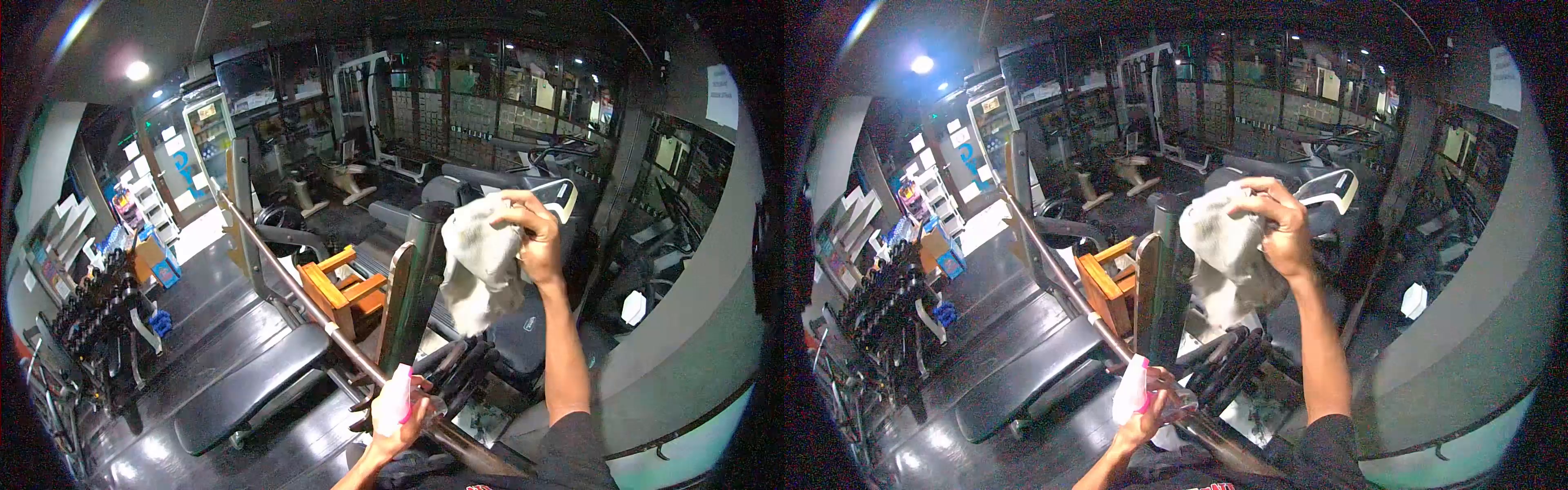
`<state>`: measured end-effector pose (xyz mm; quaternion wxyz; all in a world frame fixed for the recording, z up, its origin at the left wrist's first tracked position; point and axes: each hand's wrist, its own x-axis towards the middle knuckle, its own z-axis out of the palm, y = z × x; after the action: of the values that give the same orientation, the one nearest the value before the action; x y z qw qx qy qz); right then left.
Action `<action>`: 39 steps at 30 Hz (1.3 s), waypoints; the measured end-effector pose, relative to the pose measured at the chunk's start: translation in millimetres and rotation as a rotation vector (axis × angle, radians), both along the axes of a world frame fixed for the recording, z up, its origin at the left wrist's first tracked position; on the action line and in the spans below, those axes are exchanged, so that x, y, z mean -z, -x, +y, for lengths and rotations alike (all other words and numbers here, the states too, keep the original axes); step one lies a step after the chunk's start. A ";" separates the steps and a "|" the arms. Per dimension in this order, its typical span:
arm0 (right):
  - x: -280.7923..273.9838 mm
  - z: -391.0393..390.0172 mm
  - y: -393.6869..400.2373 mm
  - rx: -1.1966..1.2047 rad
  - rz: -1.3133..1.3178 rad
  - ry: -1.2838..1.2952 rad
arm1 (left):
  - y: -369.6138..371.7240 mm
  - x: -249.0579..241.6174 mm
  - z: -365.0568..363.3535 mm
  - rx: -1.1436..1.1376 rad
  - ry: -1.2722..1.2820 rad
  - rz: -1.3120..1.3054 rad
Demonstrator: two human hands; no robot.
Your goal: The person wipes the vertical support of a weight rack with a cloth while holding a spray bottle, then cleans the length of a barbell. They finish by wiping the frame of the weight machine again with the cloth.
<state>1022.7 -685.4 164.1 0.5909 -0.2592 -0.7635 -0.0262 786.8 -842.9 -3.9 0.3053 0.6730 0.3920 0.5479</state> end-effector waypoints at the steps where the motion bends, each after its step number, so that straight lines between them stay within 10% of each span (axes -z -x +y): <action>1: 0.3 5.9 10.7 0.003 0.088 -0.035 | 0.0 -2.7 -1.0 -0.001 -0.003 0.002; 3: 8.1 24.8 33.0 0.044 0.372 -0.229 | -1.3 -10.4 -4.3 -0.001 -0.019 -0.057; 15: 38.0 12.5 60.6 0.250 -0.344 -0.203 | 4.4 14.1 -2.2 0.009 0.004 0.015; 25: 83.9 50.0 71.2 0.254 0.676 -0.197 | 1.1 0.0 -11.3 0.056 -0.021 -0.170; 26: 68.8 28.2 82.9 0.319 0.539 0.082 | -0.7 0.4 -11.6 0.045 -0.006 -0.225; 27: 87.7 41.5 81.4 0.485 0.139 -0.357 | -0.1 0.5 -10.9 0.047 -0.005 -0.223; 29: 84.8 38.2 86.5 0.378 -0.144 -0.238 | 3.9 1.2 -10.1 0.055 -0.014 -0.058; 39: 68.9 24.5 48.0 0.445 -0.319 -0.308 | 8.1 -12.3 -13.2 -0.017 -0.051 0.131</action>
<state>974.7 -660.9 95.3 0.4755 -0.3202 -0.7582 -0.3106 778.7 -856.0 8.4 0.2570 0.7117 0.4028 0.5149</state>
